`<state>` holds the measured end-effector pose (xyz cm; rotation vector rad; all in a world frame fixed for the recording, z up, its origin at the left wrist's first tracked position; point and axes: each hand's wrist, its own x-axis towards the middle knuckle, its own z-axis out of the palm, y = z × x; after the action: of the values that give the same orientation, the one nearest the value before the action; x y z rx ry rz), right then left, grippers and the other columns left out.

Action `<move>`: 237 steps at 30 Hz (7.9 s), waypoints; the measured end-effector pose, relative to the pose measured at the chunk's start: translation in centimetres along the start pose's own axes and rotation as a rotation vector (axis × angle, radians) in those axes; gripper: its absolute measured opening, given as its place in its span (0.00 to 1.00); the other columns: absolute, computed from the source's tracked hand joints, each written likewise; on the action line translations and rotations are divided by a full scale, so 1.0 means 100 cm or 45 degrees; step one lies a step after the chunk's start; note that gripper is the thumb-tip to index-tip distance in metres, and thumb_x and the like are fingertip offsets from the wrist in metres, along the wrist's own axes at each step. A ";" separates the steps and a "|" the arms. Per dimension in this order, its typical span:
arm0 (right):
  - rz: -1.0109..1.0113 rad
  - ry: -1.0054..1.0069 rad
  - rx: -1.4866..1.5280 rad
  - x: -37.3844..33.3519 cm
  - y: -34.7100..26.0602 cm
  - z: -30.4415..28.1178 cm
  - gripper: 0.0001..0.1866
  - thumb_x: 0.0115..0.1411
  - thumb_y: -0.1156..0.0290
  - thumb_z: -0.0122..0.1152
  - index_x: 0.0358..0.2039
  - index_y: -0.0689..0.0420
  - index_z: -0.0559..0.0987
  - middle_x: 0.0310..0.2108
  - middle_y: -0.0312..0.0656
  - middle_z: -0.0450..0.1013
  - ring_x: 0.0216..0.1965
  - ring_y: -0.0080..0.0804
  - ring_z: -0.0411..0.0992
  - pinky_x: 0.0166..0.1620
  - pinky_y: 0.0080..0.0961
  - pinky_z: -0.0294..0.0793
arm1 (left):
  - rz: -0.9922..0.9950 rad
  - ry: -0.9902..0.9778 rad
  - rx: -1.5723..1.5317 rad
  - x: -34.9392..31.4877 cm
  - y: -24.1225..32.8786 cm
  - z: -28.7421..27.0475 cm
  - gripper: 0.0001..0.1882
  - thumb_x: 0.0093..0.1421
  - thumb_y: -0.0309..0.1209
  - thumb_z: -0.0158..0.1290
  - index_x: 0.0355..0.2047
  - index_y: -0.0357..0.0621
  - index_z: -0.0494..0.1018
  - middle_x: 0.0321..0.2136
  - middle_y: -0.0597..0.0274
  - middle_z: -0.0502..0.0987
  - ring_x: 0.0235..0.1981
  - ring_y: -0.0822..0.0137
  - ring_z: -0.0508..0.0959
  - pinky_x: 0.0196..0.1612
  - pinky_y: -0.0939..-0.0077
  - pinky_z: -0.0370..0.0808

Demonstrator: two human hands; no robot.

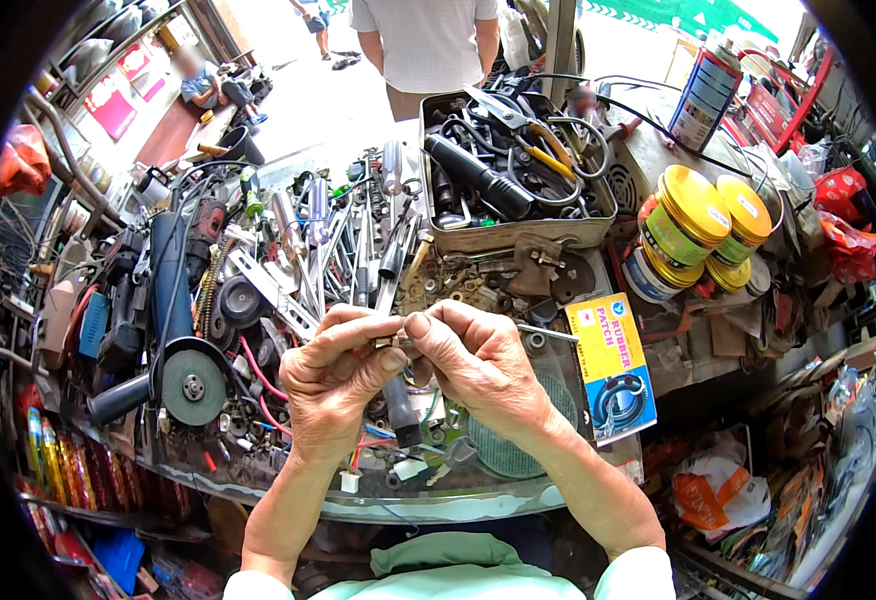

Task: The person assembles small lock components on a cluttered workbench. They pick up a key and a lock cylinder, insert the key, and rotate it while holding the cylinder. The person repeatedly handles the key and cylinder, occasionally setting them down and picking them up again.

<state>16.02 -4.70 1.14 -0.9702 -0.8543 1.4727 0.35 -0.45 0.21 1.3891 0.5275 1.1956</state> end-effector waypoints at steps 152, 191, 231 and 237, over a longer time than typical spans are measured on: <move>0.064 0.029 0.425 0.014 -0.003 -0.026 0.08 0.59 0.75 0.51 0.36 0.65 0.75 0.25 0.39 0.72 0.21 0.21 0.69 0.16 0.17 0.66 | -0.519 0.096 -0.677 -0.010 0.011 -0.045 0.09 0.65 0.29 0.45 0.43 0.36 0.68 0.23 0.58 0.73 0.15 0.75 0.68 0.19 0.86 0.67; -0.345 0.289 -1.480 0.015 0.006 -0.021 0.10 0.57 0.66 0.57 0.35 0.57 0.78 0.21 0.49 0.75 0.24 0.47 0.75 0.29 0.38 0.73 | -0.547 -0.015 -0.555 -0.011 0.014 -0.048 0.10 0.63 0.30 0.51 0.38 0.33 0.69 0.15 0.68 0.63 0.12 0.81 0.57 0.14 0.86 0.52; -0.457 -0.016 -2.039 0.018 0.017 0.004 0.09 0.54 0.71 0.60 0.36 0.57 0.78 0.32 0.45 0.70 0.30 0.45 0.74 0.34 0.37 0.73 | -0.345 0.213 -0.294 -0.014 0.005 -0.046 0.14 0.59 0.22 0.54 0.46 0.35 0.71 0.30 0.60 0.77 0.21 0.79 0.73 0.17 0.90 0.60; -0.390 -0.002 -2.061 0.021 0.017 0.005 0.08 0.56 0.72 0.56 0.36 0.59 0.75 0.33 0.46 0.69 0.32 0.46 0.73 0.35 0.39 0.72 | -0.420 0.276 -0.322 -0.010 0.015 -0.043 0.15 0.57 0.23 0.57 0.45 0.35 0.72 0.29 0.59 0.79 0.19 0.76 0.75 0.17 0.91 0.65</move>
<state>14.79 -2.80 -0.44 -1.7961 -2.1411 0.2481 -4.24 0.33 0.42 0.9218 0.7015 1.1039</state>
